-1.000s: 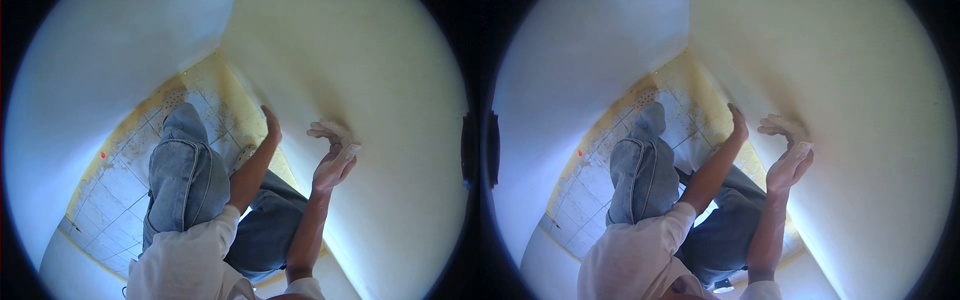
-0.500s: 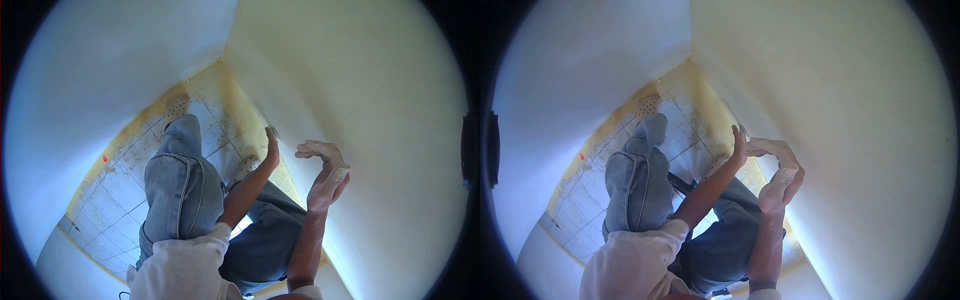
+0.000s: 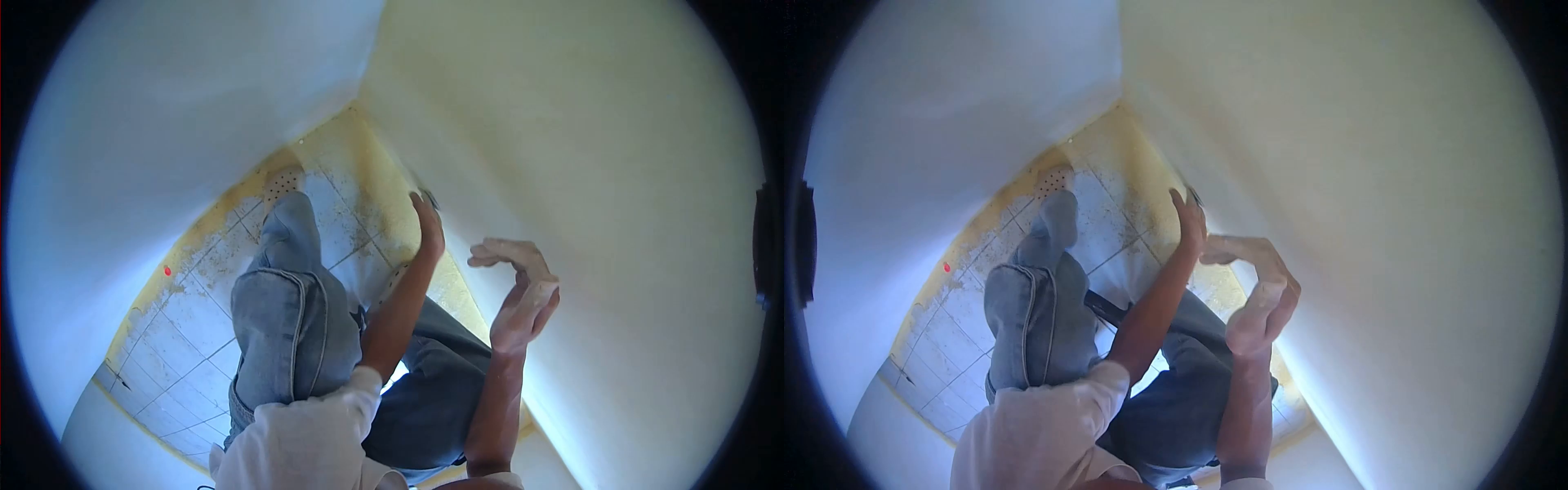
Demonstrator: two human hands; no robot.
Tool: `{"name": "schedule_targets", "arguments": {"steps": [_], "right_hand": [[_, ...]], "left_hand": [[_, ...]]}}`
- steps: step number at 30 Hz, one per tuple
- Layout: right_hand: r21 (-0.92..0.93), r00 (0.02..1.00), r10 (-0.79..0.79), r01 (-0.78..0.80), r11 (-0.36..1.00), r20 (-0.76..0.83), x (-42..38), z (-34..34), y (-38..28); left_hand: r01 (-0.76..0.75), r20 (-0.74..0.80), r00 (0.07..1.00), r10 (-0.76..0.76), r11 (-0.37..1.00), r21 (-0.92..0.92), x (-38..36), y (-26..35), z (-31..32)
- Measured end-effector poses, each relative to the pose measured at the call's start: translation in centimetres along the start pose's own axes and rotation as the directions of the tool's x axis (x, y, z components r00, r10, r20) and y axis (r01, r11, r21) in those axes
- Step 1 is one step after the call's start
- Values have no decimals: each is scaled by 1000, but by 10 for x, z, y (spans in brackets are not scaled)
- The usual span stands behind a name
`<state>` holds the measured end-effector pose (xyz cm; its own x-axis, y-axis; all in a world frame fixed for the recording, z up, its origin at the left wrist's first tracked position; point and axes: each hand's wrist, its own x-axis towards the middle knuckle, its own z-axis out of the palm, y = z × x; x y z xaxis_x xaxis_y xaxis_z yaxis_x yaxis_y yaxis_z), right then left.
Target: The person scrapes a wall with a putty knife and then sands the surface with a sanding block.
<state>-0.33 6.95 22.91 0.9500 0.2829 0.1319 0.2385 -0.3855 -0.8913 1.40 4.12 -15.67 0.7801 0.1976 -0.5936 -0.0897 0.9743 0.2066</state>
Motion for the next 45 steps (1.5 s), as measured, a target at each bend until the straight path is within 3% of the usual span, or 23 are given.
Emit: {"name": "schedule_targets", "arguments": {"steps": [2,5,6,9,11,13,14,16,18,21,22,24,27,28,31,35,38,41,44,45], "right_hand": [[7,1000,-22,22,1000,19,6,0,2],[21,999,-33,33,999,16,21,-1,6],[24,1000,-20,20,1000,-3,25,2,7],[36,1000,-1,1,999,10,19,6,4],[32,999,-17,16,999,37,20,9,1],[-2,998,-43,43,999,51,23,12,4],[19,998,-37,36,999,47,23,13,1],[66,999,-19,16,998,40,26,19,-6],[84,996,-62,57,995,60,21,19,-7],[69,995,-74,70,995,67,26,24,-9],[45,995,-70,68,997,65,29,23,-8],[78,997,-60,56,995,50,32,20,-6],[83,997,-27,22,996,66,22,15,-10],[83,997,-45,39,996,67,25,15,-9],[-9,997,-37,38,999,64,25,8,-3],[15,1000,-9,9,1000,-9,19,2,2],[43,1000,-18,18,999,3,19,1,0],[65,1000,-12,11,998,16,15,1,0],[43,1000,-12,11,999,22,15,0,-3],[50,999,-18,16,999,32,15,0,-4]], "left_hand": [[-34,-82,996,42,994,107,0,-38,-26],[128,-206,974,-94,979,158,20,-41,-41],[236,-35,969,-246,957,-169,22,-7,-18],[-37,39,999,38,999,-36,2,18,1],[114,-101,990,-94,972,205,-24,10,7],[33,-70,997,-17,969,246,33,-35,-49],[73,-57,996,-71,997,36,43,-18,-40],[152,-16,985,-171,916,-372,58,41,-8],[29,54,998,-22,990,-136,40,33,-11],[80,122,988,-95,989,124,12,28,-14],[142,112,983,-147,988,58,25,23,-22],[298,76,954,-289,907,-299,57,30,-26],[76,-97,992,-82,995,-60,47,45,-7],[-3,7,1000,3,998,56,38,35,-17],[178,76,979,-189,975,137,13,8,-32],[3,-29,1000,-5,999,-48,44,56,14],[-111,-13,994,112,992,63,47,100,54],[-135,-105,981,161,967,217,85,81,15],[20,-7,1000,-20,999,40,74,122,26],[1,-32,999,2,996,91,84,111,15]]}}
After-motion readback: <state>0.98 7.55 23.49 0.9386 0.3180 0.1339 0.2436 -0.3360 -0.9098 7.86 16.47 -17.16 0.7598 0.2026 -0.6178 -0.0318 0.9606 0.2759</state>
